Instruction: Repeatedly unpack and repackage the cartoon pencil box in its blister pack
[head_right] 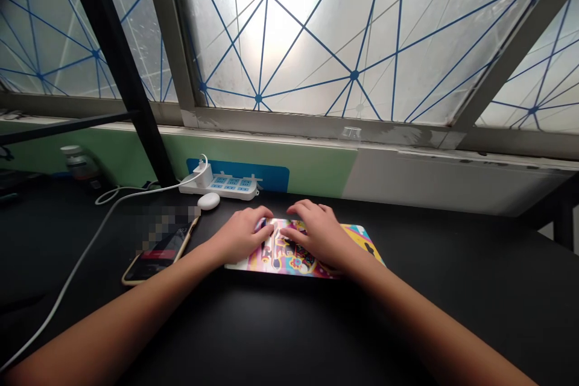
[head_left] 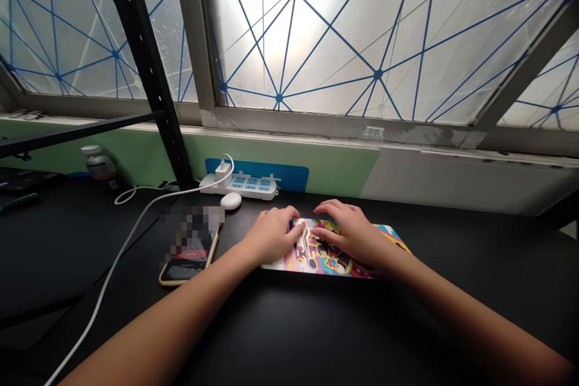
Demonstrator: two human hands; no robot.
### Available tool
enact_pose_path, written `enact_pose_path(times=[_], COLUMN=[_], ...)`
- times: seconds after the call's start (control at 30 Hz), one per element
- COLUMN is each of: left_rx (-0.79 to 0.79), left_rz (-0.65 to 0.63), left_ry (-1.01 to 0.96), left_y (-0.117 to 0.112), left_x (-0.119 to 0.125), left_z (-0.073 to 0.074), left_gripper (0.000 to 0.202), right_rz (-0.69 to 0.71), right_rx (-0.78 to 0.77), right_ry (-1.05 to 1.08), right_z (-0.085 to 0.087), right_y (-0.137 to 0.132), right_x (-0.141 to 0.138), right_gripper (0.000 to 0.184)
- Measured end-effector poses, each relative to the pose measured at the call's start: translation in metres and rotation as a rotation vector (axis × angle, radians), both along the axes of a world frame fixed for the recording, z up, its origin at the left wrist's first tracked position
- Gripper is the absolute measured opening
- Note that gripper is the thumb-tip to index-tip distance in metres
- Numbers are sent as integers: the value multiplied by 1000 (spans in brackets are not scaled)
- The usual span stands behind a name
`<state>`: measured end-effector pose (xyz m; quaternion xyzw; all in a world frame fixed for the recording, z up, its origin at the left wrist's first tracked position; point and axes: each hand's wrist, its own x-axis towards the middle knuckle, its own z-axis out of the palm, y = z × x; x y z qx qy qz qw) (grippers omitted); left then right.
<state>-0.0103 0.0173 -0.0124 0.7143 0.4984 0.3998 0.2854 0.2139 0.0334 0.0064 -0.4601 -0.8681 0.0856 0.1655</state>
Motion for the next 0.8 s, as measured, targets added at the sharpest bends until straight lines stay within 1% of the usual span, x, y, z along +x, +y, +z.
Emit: enact_pose_path(times=[0.07, 0.17, 0.23, 0.3, 0.4, 0.47, 0.57, 0.67, 0.73, 0.8], left_rx=[38, 102, 148, 195, 261, 359, 610, 831, 912, 941], left_rz=[-28, -40, -38, -26, 3, 29, 68, 57, 31, 15], left_ry=[176, 371, 467, 539, 602, 639, 673, 662, 671, 691], left_y=[-5, -7, -6, -6, -6, -7, -9, -12, -15, -18], left_x=[1, 3, 5, 7, 10, 10, 8, 5, 4, 4], left_z=[1, 1, 2, 3, 6, 9, 13, 20, 26, 33], left_gripper=[20, 23, 23, 24, 28, 27, 22, 12, 8, 11], right_rz=[-55, -133, -168, -163, -133, -133, -111, -41, -12, -7], right_rx=[-4, -141, -185, -154, -32, 92, 336, 568, 653, 689], right_ry=[11, 37, 29, 4, 6, 28, 76, 128, 145, 152], right_z=[-3, -6, -7, -6, -5, -4, -4, -3, -1, 2], right_y=[-1, 1, 3, 2, -2, -5, -7, -11, -15, -22], right_x=[30, 67, 78, 79, 72, 69, 70, 72, 72, 69], right_gripper=[39, 42, 43, 43, 39, 38, 40, 36, 31, 27])
